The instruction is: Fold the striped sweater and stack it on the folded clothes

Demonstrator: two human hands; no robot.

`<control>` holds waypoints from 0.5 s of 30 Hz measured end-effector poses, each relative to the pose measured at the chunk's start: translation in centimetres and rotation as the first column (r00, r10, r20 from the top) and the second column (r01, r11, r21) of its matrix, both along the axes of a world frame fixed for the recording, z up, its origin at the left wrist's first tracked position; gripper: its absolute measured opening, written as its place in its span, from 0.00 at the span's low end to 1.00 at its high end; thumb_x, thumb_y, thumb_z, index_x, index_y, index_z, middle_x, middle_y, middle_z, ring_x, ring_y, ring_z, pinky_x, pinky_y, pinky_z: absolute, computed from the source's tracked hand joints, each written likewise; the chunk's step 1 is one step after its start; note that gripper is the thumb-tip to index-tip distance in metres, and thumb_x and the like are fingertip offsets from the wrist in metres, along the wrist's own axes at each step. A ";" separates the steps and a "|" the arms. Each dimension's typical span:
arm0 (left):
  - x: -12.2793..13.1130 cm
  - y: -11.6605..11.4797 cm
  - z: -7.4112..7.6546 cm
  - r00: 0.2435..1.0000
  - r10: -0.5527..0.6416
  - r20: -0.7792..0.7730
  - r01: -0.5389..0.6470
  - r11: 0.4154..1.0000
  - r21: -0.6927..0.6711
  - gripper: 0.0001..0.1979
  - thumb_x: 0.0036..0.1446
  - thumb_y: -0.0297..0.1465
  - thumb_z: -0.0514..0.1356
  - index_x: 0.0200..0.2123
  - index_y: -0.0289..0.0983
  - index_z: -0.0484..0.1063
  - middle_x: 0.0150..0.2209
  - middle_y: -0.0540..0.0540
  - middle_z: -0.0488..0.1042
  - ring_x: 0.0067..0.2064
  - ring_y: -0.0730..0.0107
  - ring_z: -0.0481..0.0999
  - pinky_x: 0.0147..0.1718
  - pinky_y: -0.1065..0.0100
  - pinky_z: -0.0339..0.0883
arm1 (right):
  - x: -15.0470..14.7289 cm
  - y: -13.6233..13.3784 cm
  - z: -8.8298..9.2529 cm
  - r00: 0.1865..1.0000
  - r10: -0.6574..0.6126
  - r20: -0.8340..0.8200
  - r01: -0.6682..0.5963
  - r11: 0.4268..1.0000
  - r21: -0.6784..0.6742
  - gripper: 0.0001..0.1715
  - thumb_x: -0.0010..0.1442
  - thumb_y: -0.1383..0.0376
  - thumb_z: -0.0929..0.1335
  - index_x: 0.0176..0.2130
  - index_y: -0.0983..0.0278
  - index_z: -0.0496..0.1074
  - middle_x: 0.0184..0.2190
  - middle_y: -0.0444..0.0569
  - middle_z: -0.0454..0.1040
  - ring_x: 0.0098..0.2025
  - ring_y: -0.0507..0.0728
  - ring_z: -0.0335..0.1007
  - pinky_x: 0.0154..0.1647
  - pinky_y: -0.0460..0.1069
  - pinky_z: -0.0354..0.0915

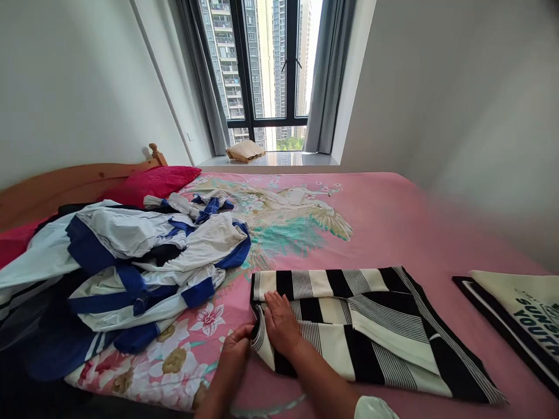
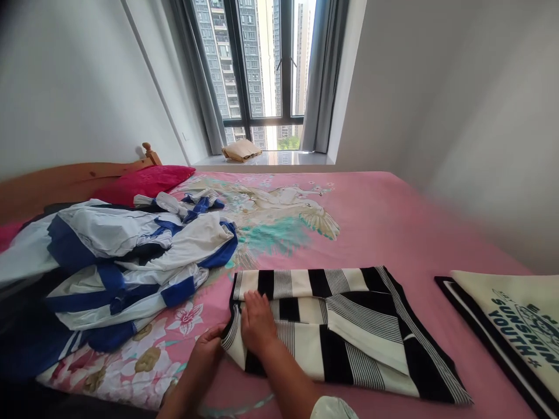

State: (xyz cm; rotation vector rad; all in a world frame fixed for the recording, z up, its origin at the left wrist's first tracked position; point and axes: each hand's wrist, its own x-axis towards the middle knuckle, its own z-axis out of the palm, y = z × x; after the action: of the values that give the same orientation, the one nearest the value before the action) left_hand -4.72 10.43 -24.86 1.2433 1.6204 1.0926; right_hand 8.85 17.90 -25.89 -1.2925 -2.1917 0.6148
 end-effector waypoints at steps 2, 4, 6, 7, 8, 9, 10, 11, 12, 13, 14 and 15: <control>-0.1 0.6 -1.1 0.952 0.057 -0.302 -0.047 0.998 0.040 0.20 0.49 0.32 0.54 0.45 0.36 0.75 0.54 0.39 0.72 0.60 0.49 0.63 0.60 0.52 0.55 | 0.0 0.1 0.0 1.000 -0.002 -0.029 0.002 1.000 0.003 0.25 0.66 0.65 0.54 0.59 0.66 0.62 0.60 0.50 0.62 0.65 0.56 0.51 0.67 0.58 0.44; -0.2 1.2 -2.1 0.801 0.119 -0.587 -0.085 0.993 0.085 0.26 0.50 0.28 0.52 0.53 0.33 0.70 0.61 0.38 0.63 0.65 0.50 0.53 0.65 0.51 0.42 | 0.0 0.1 0.0 0.999 -0.012 -0.049 0.012 1.000 0.003 0.25 0.66 0.65 0.55 0.59 0.66 0.62 0.60 0.51 0.62 0.65 0.56 0.51 0.67 0.59 0.44; 0.0 2.1 -2.8 0.683 0.119 -0.721 -0.097 0.993 0.071 0.29 0.52 0.25 0.48 0.58 0.29 0.64 0.65 0.37 0.56 0.67 0.51 0.47 0.66 0.50 0.33 | -0.1 0.2 0.1 0.998 -0.032 -0.059 0.032 0.999 -0.005 0.26 0.66 0.64 0.55 0.60 0.67 0.61 0.61 0.52 0.61 0.65 0.56 0.50 0.67 0.59 0.44; 0.5 2.8 -3.0 0.663 0.104 -0.742 -0.095 0.994 0.055 0.29 0.53 0.24 0.47 0.60 0.28 0.61 0.65 0.36 0.53 0.68 0.51 0.45 0.66 0.50 0.31 | -0.1 0.2 0.2 0.997 -0.040 -0.064 0.039 0.999 -0.016 0.26 0.66 0.63 0.56 0.60 0.67 0.60 0.62 0.52 0.60 0.65 0.57 0.49 0.67 0.59 0.44; 1.3 3.6 -3.2 0.659 0.097 -0.746 -0.098 0.994 0.044 0.28 0.55 0.25 0.46 0.60 0.28 0.60 0.66 0.36 0.52 0.68 0.51 0.44 0.66 0.51 0.31 | -0.1 0.3 0.4 0.996 -0.047 -0.073 0.044 0.998 -0.035 0.26 0.66 0.62 0.56 0.60 0.67 0.60 0.62 0.53 0.60 0.66 0.58 0.49 0.67 0.59 0.44; 2.3 4.5 -3.3 0.664 0.093 -0.742 -0.101 0.994 0.034 0.28 0.57 0.27 0.45 0.61 0.29 0.58 0.66 0.36 0.52 0.68 0.51 0.43 0.66 0.50 0.32 | -0.2 0.4 0.7 0.995 -0.051 -0.089 0.046 0.997 -0.059 0.26 0.66 0.62 0.56 0.60 0.67 0.60 0.62 0.53 0.60 0.66 0.58 0.49 0.67 0.60 0.45; 3.6 5.7 -3.2 0.683 0.087 -0.726 -0.097 0.995 0.028 0.27 0.59 0.29 0.45 0.63 0.32 0.56 0.66 0.37 0.52 0.68 0.50 0.44 0.65 0.48 0.35 | -0.2 0.6 1.0 0.992 -0.054 -0.115 0.044 0.995 -0.090 0.26 0.66 0.61 0.56 0.60 0.67 0.60 0.61 0.53 0.60 0.65 0.58 0.49 0.66 0.61 0.45; 5.2 6.9 -3.1 0.713 0.079 -0.697 -0.083 0.996 0.028 0.27 0.61 0.33 0.46 0.63 0.34 0.54 0.66 0.38 0.53 0.67 0.49 0.45 0.65 0.45 0.38 | -0.1 0.8 1.4 0.987 -0.056 -0.152 0.037 0.992 -0.122 0.26 0.67 0.61 0.55 0.60 0.66 0.60 0.61 0.53 0.61 0.65 0.58 0.50 0.66 0.61 0.45; 6.9 8.1 -2.8 0.740 0.064 -0.670 -0.057 0.998 0.033 0.27 0.62 0.36 0.48 0.64 0.37 0.53 0.66 0.38 0.54 0.67 0.48 0.48 0.63 0.43 0.41 | -0.1 1.1 1.9 0.978 -0.060 -0.201 0.028 0.987 -0.156 0.26 0.67 0.61 0.54 0.60 0.65 0.60 0.61 0.52 0.62 0.65 0.58 0.50 0.66 0.62 0.45; 8.6 9.2 -2.5 0.757 0.040 -0.652 -0.017 0.999 0.041 0.28 0.62 0.39 0.50 0.63 0.40 0.53 0.65 0.39 0.54 0.66 0.48 0.50 0.62 0.41 0.44 | 0.2 1.4 2.5 0.963 -0.069 -0.260 0.018 0.981 -0.191 0.26 0.68 0.62 0.53 0.61 0.64 0.60 0.60 0.52 0.62 0.65 0.58 0.51 0.66 0.63 0.45; 10.3 10.2 -2.0 0.764 0.006 -0.645 0.034 0.998 0.049 0.29 0.61 0.42 0.52 0.63 0.41 0.53 0.65 0.39 0.53 0.65 0.49 0.52 0.61 0.39 0.46 | 0.5 1.7 3.1 0.941 -0.082 -0.330 0.008 0.975 -0.221 0.26 0.68 0.62 0.52 0.61 0.63 0.59 0.61 0.51 0.62 0.64 0.57 0.52 0.66 0.64 0.45; 11.8 11.1 -1.4 0.762 -0.028 -0.647 0.087 0.994 0.059 0.30 0.60 0.43 0.53 0.63 0.42 0.53 0.66 0.40 0.53 0.65 0.50 0.53 0.61 0.40 0.47 | 1.2 2.0 3.8 0.909 -0.100 -0.405 0.001 0.971 -0.238 0.26 0.69 0.62 0.50 0.61 0.61 0.58 0.61 0.50 0.61 0.64 0.57 0.53 0.65 0.65 0.45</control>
State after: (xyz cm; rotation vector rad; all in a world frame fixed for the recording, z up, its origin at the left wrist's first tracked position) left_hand 7.06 21.53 -26.26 1.8588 2.0275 0.7230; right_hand 10.01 19.85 -22.08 -1.1935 -1.7690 1.0481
